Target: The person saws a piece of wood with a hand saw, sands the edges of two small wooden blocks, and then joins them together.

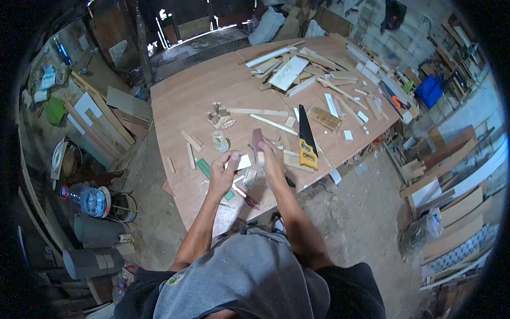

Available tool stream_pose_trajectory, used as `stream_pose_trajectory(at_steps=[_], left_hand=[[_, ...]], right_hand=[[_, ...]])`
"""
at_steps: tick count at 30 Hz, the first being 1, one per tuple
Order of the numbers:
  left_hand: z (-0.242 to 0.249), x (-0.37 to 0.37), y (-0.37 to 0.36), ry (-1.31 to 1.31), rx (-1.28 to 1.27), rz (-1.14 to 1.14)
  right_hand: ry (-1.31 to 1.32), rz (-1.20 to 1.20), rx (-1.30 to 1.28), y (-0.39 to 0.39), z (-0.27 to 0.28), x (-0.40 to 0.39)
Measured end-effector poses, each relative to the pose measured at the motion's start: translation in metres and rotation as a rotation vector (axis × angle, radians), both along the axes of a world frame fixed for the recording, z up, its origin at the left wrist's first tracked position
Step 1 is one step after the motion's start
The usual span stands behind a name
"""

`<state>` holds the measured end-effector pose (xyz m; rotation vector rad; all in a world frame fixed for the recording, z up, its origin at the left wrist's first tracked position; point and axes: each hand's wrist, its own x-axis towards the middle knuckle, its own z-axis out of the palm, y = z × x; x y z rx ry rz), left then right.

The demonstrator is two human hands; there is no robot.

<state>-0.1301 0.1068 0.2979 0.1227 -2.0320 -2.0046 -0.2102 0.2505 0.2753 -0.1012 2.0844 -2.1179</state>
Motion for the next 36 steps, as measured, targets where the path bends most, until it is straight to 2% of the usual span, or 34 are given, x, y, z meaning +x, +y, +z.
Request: stream_pose_trajectory(at_steps=[1, 2, 5, 6, 9, 11, 12, 14, 15, 18, 21, 23, 25, 26, 29, 33, 35, 36], left_hand=[[-0.003, -0.002, -0.002, 0.009, 0.009, 0.014], [-0.009, -0.002, -0.005, 0.039, -0.009, 0.047], [-0.016, 0.002, -0.007, 0.012, -0.048, 0.058], [-0.014, 0.004, -0.006, 0.02, -0.035, 0.053], [-0.017, 0.004, -0.009, 0.042, 0.025, 0.015], [-0.018, 0.005, -0.007, 0.015, 0.274, -0.022], [-0.018, 0.006, -0.006, 0.012, 0.274, -0.022], [-0.017, 0.009, -0.004, -0.091, 0.562, -0.102], [-0.018, 0.01, -0.004, -0.095, 0.563, -0.102], [-0.022, 0.012, -0.007, -0.078, 0.586, -0.119], [-0.027, 0.009, -0.011, -0.079, 0.491, -0.05], [-0.02, 0.011, -0.01, -0.149, 0.303, -0.002], [-0.019, 0.009, -0.008, -0.173, 0.218, -0.001], [-0.019, 0.009, -0.006, -0.192, 0.128, -0.004], [-0.019, 0.009, -0.001, -0.149, 0.115, -0.048], [-0.001, 0.013, -0.003, -0.133, -0.02, -0.083], [0.014, 0.015, -0.005, -0.205, -0.35, -0.072], [0.013, 0.016, -0.006, -0.206, -0.348, -0.067]], right_hand=[[-0.122, -0.062, -0.245, 0.004, 0.005, 0.012], [-0.145, -0.051, -0.306, 0.004, 0.013, 0.026], [-0.066, -0.015, -0.271, -0.004, -0.008, 0.046], [0.014, 0.027, -0.172, -0.005, 0.005, 0.051], [0.123, 0.004, -0.103, -0.01, -0.006, 0.05], [0.111, 0.0, -0.147, -0.01, -0.008, 0.051], [0.097, -0.005, -0.191, -0.01, -0.009, 0.052], [0.15, 0.007, -0.125, -0.01, -0.018, 0.051], [0.207, 0.02, -0.059, -0.009, -0.021, 0.051], [0.174, 0.026, -0.07, -0.006, -0.021, 0.052], [0.081, -0.025, -0.202, 0.002, -0.008, 0.054], [0.026, -0.012, -0.248, 0.007, -0.008, 0.053], [0.023, 0.099, -0.123, 0.011, 0.004, 0.056], [0.023, 0.096, -0.121, 0.013, 0.006, 0.057], [0.0, 0.066, -0.089, 0.016, 0.02, 0.06], [0.081, 0.099, 0.106, 0.026, 0.046, 0.066], [0.092, 0.114, 0.16, 0.027, 0.053, 0.069], [0.118, 0.118, 0.215, 0.027, 0.058, 0.072]])
